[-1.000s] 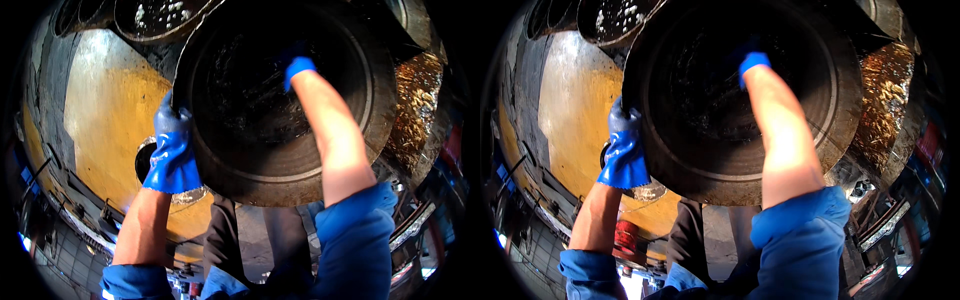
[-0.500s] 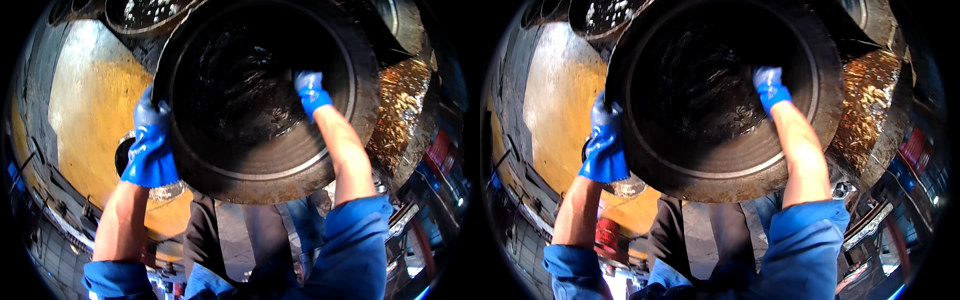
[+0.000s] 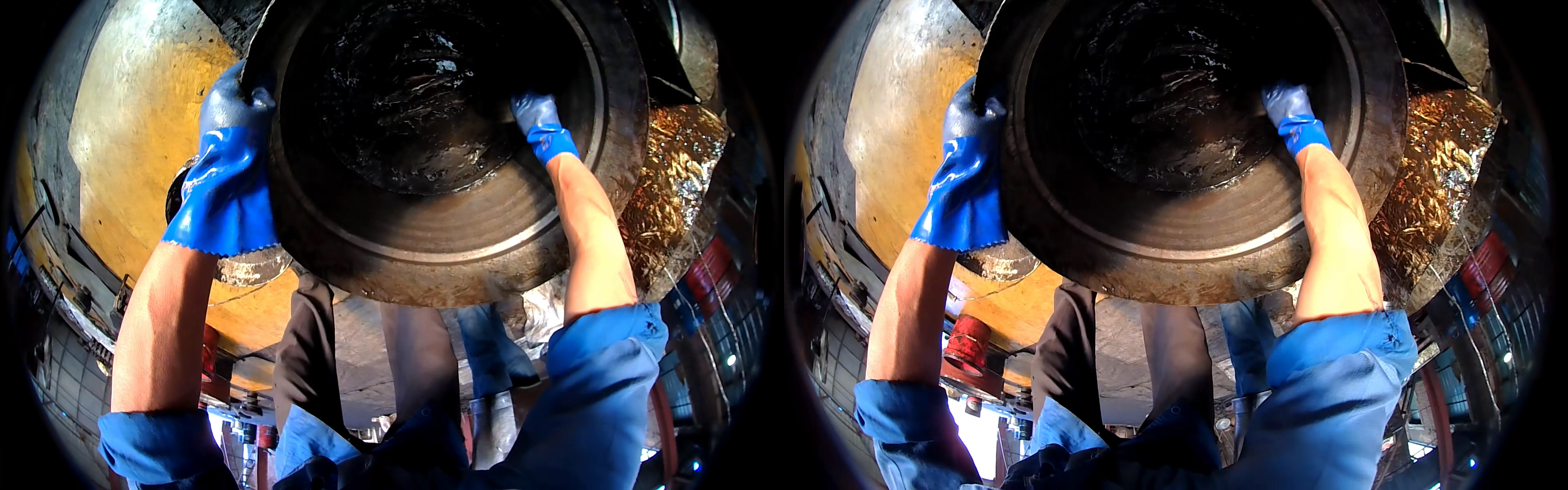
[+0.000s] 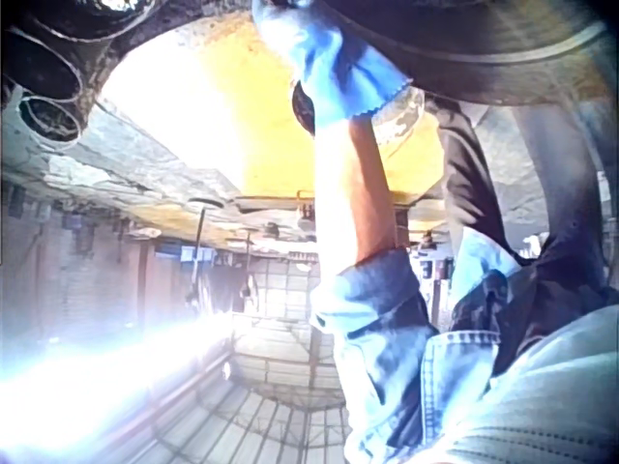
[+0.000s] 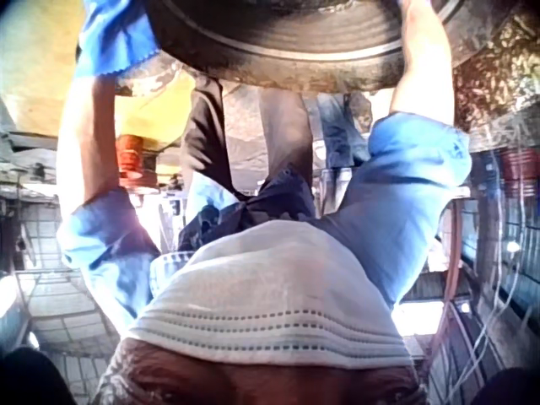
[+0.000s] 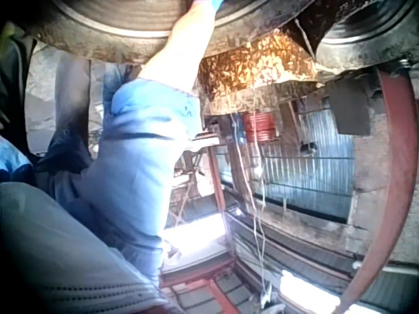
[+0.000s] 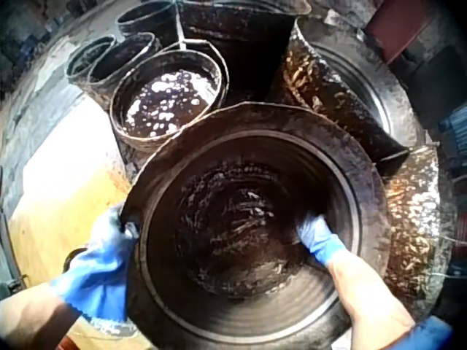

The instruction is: The person scoops a dark liquid from a large metal drum using a small metal bowl and pours it into a smaller bucket. The person repeats this scooping and pouring action multiple times.

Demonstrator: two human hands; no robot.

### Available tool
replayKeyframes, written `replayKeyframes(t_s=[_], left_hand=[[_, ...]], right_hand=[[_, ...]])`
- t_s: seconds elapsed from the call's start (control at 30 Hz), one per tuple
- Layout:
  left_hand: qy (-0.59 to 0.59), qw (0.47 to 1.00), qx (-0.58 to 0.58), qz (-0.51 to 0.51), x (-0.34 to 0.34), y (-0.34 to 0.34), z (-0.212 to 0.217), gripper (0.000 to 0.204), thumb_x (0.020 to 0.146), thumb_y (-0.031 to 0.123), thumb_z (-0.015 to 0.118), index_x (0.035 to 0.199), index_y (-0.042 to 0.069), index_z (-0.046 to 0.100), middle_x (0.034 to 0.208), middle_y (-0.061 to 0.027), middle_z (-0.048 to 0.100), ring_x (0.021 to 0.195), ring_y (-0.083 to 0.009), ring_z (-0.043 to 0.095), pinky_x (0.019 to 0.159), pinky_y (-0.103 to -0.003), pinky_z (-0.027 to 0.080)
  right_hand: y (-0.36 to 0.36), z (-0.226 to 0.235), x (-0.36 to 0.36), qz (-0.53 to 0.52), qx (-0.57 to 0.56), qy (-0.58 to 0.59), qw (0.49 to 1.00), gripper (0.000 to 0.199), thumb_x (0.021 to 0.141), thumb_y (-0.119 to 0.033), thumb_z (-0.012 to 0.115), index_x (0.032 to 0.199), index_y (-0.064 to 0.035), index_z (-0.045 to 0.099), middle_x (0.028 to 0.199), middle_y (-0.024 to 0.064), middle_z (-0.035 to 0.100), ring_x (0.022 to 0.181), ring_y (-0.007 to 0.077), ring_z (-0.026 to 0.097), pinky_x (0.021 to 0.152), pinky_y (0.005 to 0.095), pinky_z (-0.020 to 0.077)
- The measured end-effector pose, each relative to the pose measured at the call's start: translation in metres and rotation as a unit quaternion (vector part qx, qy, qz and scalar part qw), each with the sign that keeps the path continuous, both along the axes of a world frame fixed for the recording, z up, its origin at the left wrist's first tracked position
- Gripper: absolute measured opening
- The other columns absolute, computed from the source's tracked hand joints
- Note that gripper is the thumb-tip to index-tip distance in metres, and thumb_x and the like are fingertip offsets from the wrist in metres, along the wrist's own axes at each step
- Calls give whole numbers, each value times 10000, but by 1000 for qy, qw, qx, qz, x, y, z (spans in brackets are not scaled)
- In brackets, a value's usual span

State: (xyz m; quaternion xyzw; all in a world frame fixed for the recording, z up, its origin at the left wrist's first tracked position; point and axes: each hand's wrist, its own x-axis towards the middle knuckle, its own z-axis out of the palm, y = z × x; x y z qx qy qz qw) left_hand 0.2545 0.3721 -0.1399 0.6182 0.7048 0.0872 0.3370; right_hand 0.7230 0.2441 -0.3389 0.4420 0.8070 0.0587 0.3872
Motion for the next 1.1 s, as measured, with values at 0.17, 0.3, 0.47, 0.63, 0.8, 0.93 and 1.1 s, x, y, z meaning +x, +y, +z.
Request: replayKeyframes(t_s=[0.17,0.3,0.47,0.63,0.8,0.93,1.1], left_hand=[[17,1000,10,6,-7,-1,-13,366,856,41,562,1218,3,595,1069,-144,692,1012,-228,652,902,-318,486],[27,999,30,4,7,3,-13,351,848,34,553,1192,4,612,1062,-156,694,1018,-245,654,896,-327,488],[9,1000,20,-11,-1,-2,-16,360,839,45,563,1194,16,616,1066,-164,692,1009,-265,658,901,-341,491],[40,998,51,-18,9,2,-6,365,850,89,602,1208,18,607,1068,-156,694,1010,-272,657,909,-338,495],[14,1000,12,8,3,1,-7,367,855,125,621,1205,16,611,1091,-157,690,1029,-275,653,924,-342,493],[64,997,43,-10,-3,-1,-2,344,854,133,617,1180,23,624,1055,-150,699,1003,-272,662,893,-339,500],[13,1000,6,4,4,-2,-7,310,853,110,572,1151,56,643,1006,-142,706,955,-262,675,851,-341,508]], right_hand=[[-68,43,-46,24,-42,-82,995,423,904,-170,476,1325,-142,510,999,184,611,843,345,641,648,548,488],[-129,12,-61,-69,-112,76,988,228,844,-142,514,1055,-127,596,857,196,615,793,348,659,582,485,509],[-86,15,-72,-131,-82,166,974,225,913,-174,471,1074,-189,627,834,91,649,688,259,660,508,416,455],[14,7,-4,-58,35,-24,997,160,865,-141,540,918,-199,680,822,7,671,734,170,653,500,348,457],[-22,11,-55,-194,-110,-121,967,305,920,-224,500,1176,-100,611,1047,169,666,822,354,636,562,578,504],[-67,35,-129,-215,-130,-220,943,539,937,-212,475,1415,13,370,685,136,663,557,291,633,484,525,428],[-73,34,-189,-509,-275,-44,815,362,931,-225,517,1250,-73,597,1121,95,680,905,277,692,658,548,530]])
